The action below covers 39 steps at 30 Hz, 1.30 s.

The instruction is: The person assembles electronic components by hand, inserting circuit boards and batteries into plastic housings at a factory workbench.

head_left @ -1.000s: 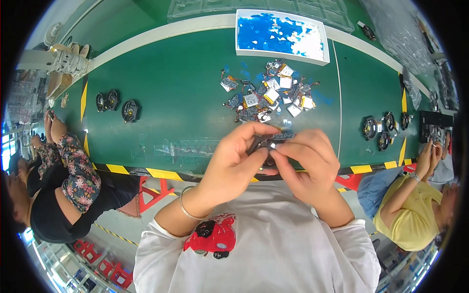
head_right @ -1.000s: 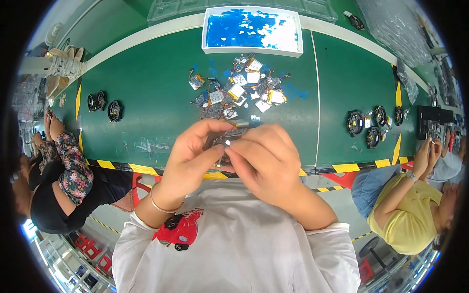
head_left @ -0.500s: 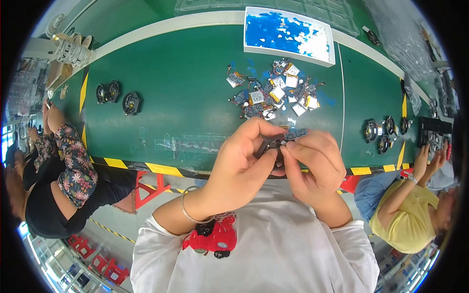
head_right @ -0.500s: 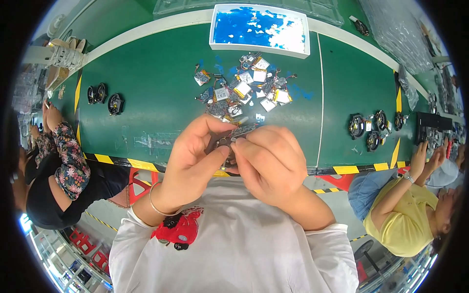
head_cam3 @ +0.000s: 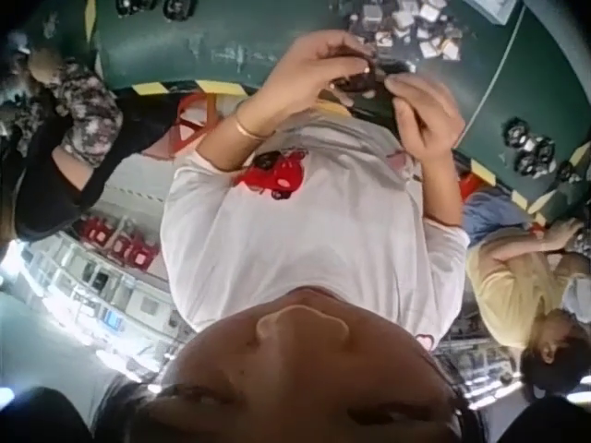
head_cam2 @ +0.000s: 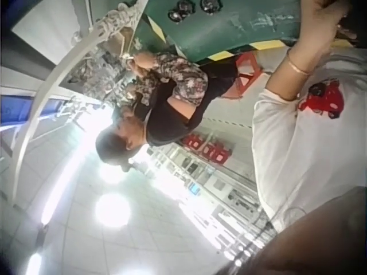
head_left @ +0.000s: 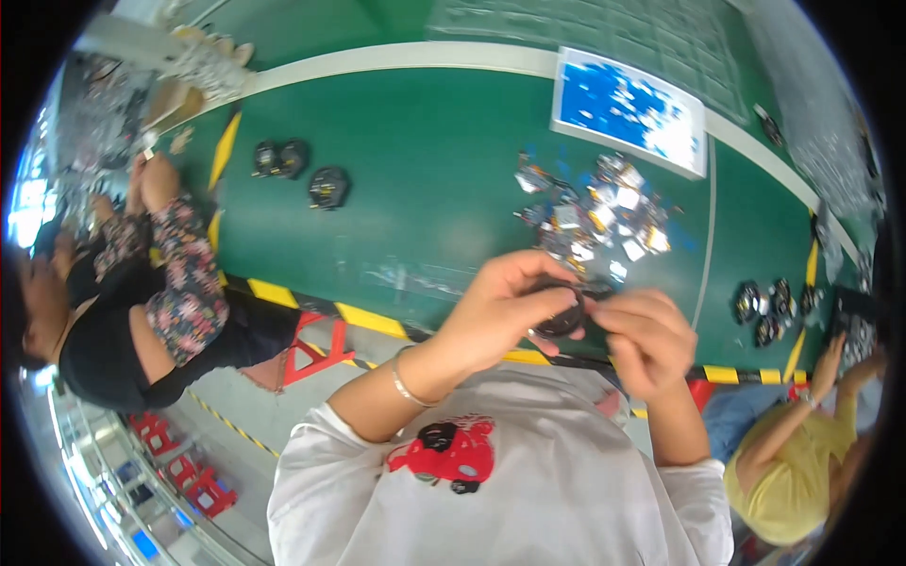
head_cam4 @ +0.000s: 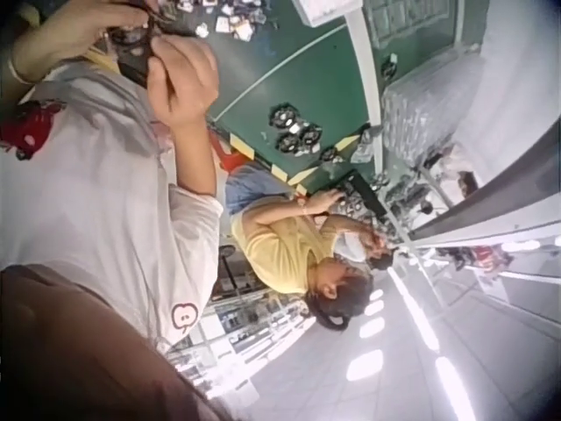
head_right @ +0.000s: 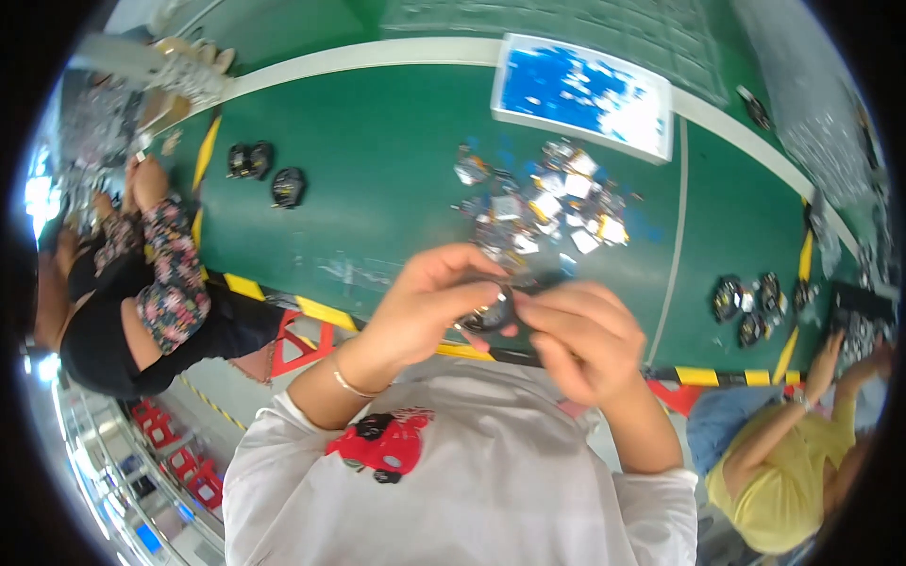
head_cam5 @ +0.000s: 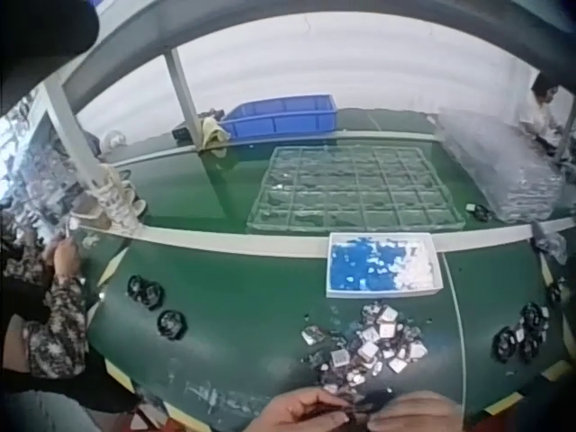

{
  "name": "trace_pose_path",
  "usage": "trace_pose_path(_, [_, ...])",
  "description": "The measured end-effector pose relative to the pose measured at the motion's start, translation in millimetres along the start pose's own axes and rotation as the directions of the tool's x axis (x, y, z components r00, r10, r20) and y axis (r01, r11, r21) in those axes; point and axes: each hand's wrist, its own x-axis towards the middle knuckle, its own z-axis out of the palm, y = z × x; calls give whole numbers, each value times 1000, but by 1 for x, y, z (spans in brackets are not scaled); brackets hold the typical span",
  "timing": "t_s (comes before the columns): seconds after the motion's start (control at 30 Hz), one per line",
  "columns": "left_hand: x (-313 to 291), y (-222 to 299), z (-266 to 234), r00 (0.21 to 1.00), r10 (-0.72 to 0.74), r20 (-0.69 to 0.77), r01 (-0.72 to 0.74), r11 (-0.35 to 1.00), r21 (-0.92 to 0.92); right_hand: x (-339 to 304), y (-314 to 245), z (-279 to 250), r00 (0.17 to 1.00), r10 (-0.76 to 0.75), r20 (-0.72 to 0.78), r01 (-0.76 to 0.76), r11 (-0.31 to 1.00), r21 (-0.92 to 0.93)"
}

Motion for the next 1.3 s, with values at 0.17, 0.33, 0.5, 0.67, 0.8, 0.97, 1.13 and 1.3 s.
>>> trace_pose_path(0.17, [-7, -3, 8, 993, 87, 86, -101, 979, 178, 9, -17, 9, 982, 137, -132, -139, 990, -6])
trace_pose_path(0.33, [-11, -14, 17, 953, 191, 237, -277, 866, 417, -2, -14, -2, 988, 153, -1, -153, 987, 47])
trace_pose_path(0.5, [-15, 6, 0, 843, 524, 123, -367, 394, 843, -47, -2, -77, 892, 389, -233, -418, 904, -91])
trace_pose_path(0.67, [27, 58, -26, 637, 676, 370, -310, -215, 926, -55, 6, -118, 835, 266, -481, -548, 466, -694])
trace_pose_path(0.8, [62, 75, -37, 651, 501, 570, -412, -397, 820, -1, -5, -76, 894, 212, -394, -434, 627, -647])
trace_pose_path(0.97, [70, 85, -42, 806, 446, 389, -355, -162, 921, 53, 4, -15, 985, 165, -54, -168, 822, -544])
trace_pose_path(1.13, [66, 84, -58, 893, 447, 50, -294, 497, 816, 70, 14, 11, 964, 244, 100, -163, 850, -502])
trace_pose_path(1.3, [62, 99, -62, 870, 492, -27, -231, 455, 860, 76, 14, 19, 940, 314, 133, -209, 838, -504])
